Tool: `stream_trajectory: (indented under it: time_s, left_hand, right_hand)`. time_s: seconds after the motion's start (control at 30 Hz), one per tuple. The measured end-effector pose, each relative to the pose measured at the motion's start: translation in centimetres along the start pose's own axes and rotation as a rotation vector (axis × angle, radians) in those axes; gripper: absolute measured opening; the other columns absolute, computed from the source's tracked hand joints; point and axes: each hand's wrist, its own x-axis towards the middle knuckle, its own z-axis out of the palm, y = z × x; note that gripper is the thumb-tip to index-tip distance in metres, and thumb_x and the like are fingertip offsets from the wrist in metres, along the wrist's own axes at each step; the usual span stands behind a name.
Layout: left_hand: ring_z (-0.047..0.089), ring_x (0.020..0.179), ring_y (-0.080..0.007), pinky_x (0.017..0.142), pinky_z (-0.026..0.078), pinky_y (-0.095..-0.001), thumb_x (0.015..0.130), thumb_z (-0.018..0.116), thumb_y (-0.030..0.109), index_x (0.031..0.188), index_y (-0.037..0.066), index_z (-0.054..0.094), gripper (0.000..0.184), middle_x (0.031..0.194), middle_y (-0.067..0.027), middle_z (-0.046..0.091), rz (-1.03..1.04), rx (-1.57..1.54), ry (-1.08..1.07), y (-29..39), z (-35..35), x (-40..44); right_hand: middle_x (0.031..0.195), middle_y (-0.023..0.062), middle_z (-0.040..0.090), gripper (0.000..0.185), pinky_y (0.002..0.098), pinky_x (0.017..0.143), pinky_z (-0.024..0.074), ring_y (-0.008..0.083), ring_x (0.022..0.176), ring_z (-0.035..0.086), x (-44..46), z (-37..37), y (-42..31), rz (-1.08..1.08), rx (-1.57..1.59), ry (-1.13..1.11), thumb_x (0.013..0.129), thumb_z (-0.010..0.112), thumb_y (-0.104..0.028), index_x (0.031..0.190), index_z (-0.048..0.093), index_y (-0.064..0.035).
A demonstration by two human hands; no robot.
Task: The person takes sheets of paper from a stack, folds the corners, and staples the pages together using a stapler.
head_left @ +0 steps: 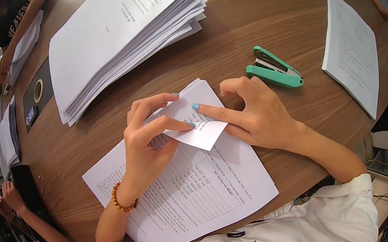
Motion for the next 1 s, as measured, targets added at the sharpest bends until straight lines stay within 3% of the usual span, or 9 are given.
stream_trajectory:
  time_s: [0.07,0.13,0.37,0.63,0.77,0.83,0.87,0.93,1.0]
  left_hand:
    - [0.053,0.104,-0.0239,0.087,0.046,-0.0347,0.056,0.072,-0.007,0.076,0.015,0.072,0.03,0.111,-0.0057,0.062,0.001,0.004,-0.006,0.0,0.0,0.0]
    - [0.053,0.105,-0.024,0.087,0.046,-0.0347,0.056,0.072,-0.007,0.076,0.015,0.072,0.03,0.111,-0.0057,0.062,0.002,0.008,-0.012,0.0,-0.1,0.0]
    - [0.054,0.105,-0.0236,0.088,0.045,-0.0348,0.056,0.073,-0.006,0.076,0.015,0.072,0.029,0.111,-0.0055,0.062,-0.004,0.015,-0.014,0.0,0.0,0.1]
    - [0.055,0.104,-0.0231,0.086,0.047,-0.0344,0.056,0.073,-0.006,0.076,0.014,0.072,0.029,0.111,-0.0057,0.062,0.008,0.012,-0.001,0.3,0.0,0.1]
    - [0.055,0.096,-0.0199,0.08,0.047,-0.0309,0.057,0.073,-0.007,0.075,0.012,0.071,0.026,0.096,-0.0032,0.059,-0.021,0.007,0.015,0.3,-0.2,-0.2]
    - [0.054,0.09,-0.0172,0.076,0.044,-0.0277,0.058,0.073,-0.007,0.075,0.009,0.07,0.024,0.09,-0.0021,0.056,0.0,0.054,-0.002,0.5,0.0,-0.2]
    - [0.054,0.091,-0.0179,0.078,0.045,-0.0298,0.057,0.074,-0.007,0.077,0.011,0.071,0.027,0.088,-0.0012,0.057,-0.143,-0.123,0.102,1.1,0.5,-0.2]
    - [0.055,0.091,-0.0186,0.08,0.045,-0.0319,0.057,0.075,-0.006,0.078,0.014,0.072,0.029,0.086,-0.0003,0.058,-0.286,-0.3,0.205,1.4,0.6,-0.1]
    - [0.053,0.087,-0.0172,0.08,0.041,-0.031,0.057,0.076,-0.005,0.081,0.014,0.073,0.031,0.083,0.0007,0.058,-0.275,-0.21,0.119,1.1,0.1,-0.1]
  right_hand:
    - [0.1,0.0068,0.049,0.05,0.0321,0.068,0.0406,0.0187,0.084,0.051,0.1,-0.1,-0.1,-0.007,-0.006,-0.001,0.068,0.075,-0.019,0.116,0.063,-0.0085]
    - [0.098,0.0067,0.047,0.048,0.0324,0.068,0.0406,0.0192,0.082,0.05,0.3,-0.4,-0.4,0.138,0.07,-0.014,0.069,0.074,-0.018,0.114,0.063,-0.0058]
    - [0.097,0.007,0.047,0.043,0.0326,0.068,0.04,0.0196,0.083,0.051,0.4,0.0,-0.4,0.097,0.094,-0.023,0.07,0.071,-0.012,0.111,0.062,-0.0011]
    - [0.095,0.0046,0.048,0.05,0.0289,0.061,0.0416,0.0183,0.075,0.048,-0.3,0.6,-0.6,-0.008,0.01,0.073,0.065,0.073,-0.004,0.114,0.067,-0.0114]
    - [0.094,0.0045,0.047,0.053,0.0288,0.061,0.0419,0.0179,0.074,0.048,-0.4,0.7,-0.6,-0.006,-0.021,0.104,0.064,0.073,-0.004,0.115,0.067,-0.014]
    - [0.096,0.006,0.046,0.06,0.0286,0.062,0.0426,0.0187,0.074,0.047,-0.4,0.6,-0.5,-0.006,0.024,0.09,0.062,0.075,-0.005,0.12,0.063,-0.0108]
    - [0.096,0.006,0.046,0.06,0.0286,0.062,0.0426,0.0187,0.074,0.047,-0.3,0.4,-0.7,-0.006,0.024,0.091,0.062,0.075,-0.005,0.12,0.063,-0.0108]
    - [0.1,0.0091,0.047,0.059,0.0299,0.066,0.0448,0.0214,0.079,0.052,0.2,-0.1,-1.1,0.211,0.201,0.049,0.066,0.075,-0.011,0.122,0.058,-0.0026]
    - [0.102,0.0103,0.045,0.063,0.0315,0.069,0.045,0.0229,0.082,0.051,0.1,-0.2,-0.8,0.21,0.22,0.022,0.065,0.076,-0.013,0.123,0.055,-0.0008]
